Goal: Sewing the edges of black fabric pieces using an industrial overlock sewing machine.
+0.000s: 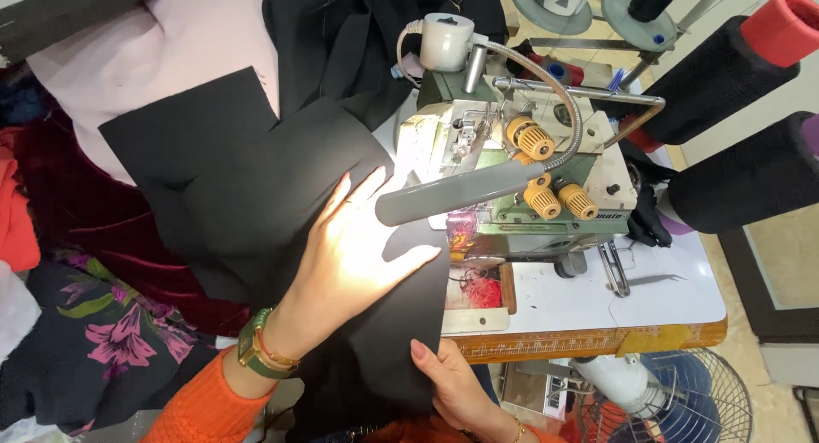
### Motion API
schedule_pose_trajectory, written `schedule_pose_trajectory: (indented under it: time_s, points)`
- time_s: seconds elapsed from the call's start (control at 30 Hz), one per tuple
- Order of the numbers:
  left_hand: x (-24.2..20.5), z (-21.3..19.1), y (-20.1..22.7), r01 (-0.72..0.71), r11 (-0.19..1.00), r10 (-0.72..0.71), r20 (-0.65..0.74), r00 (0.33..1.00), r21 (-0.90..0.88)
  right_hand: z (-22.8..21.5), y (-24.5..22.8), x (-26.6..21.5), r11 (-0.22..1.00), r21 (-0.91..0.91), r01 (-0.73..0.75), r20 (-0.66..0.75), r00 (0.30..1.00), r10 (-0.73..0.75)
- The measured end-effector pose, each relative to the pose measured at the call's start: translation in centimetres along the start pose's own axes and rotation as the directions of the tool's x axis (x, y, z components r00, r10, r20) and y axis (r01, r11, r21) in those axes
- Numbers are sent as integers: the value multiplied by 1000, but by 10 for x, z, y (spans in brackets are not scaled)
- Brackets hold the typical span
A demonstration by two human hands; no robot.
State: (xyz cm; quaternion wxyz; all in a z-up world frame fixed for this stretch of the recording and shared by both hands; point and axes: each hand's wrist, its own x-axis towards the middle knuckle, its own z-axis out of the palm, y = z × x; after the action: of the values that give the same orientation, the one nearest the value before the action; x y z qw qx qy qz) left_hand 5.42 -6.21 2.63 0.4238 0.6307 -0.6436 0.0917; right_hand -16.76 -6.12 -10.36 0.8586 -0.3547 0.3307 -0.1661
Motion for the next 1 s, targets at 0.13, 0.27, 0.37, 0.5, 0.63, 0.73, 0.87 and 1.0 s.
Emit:
schedule_pose_trajectory:
  time_s: [0.13,0.27,0.37,0.5,0.63,0.73,0.87,1.0]
  points:
    - [7,2,-5,53,993,-53,2,999,-102,1,-4,3,997,22,77,28,997,-77]
    - [11,3,-10,104,985,-101,32,994,-140,4,-11,4,997,-2,82,11,997,-82]
    - [11,7,-18,87,990,-86,17,996,-108,3,-10,4,996,-13,87,35,996,-86]
    - [15,2,-19,122,981,-108,97,989,-153,10,-14,4,995,-26,96,44,995,-95]
    - [15,0,-21,87,983,-74,83,994,-162,13,-16,3,993,-59,100,41,994,-98]
    - [12,-4,-6,52,988,-46,47,998,-147,15,-10,-2,995,-34,98,34,995,-97]
    - [-3,-7,17,-135,984,135,11,991,118,-1,12,2,999,28,34,-12,999,-34]
    - [-25,-3,24,-233,965,221,102,970,123,-1,15,4,994,66,91,31,995,-93]
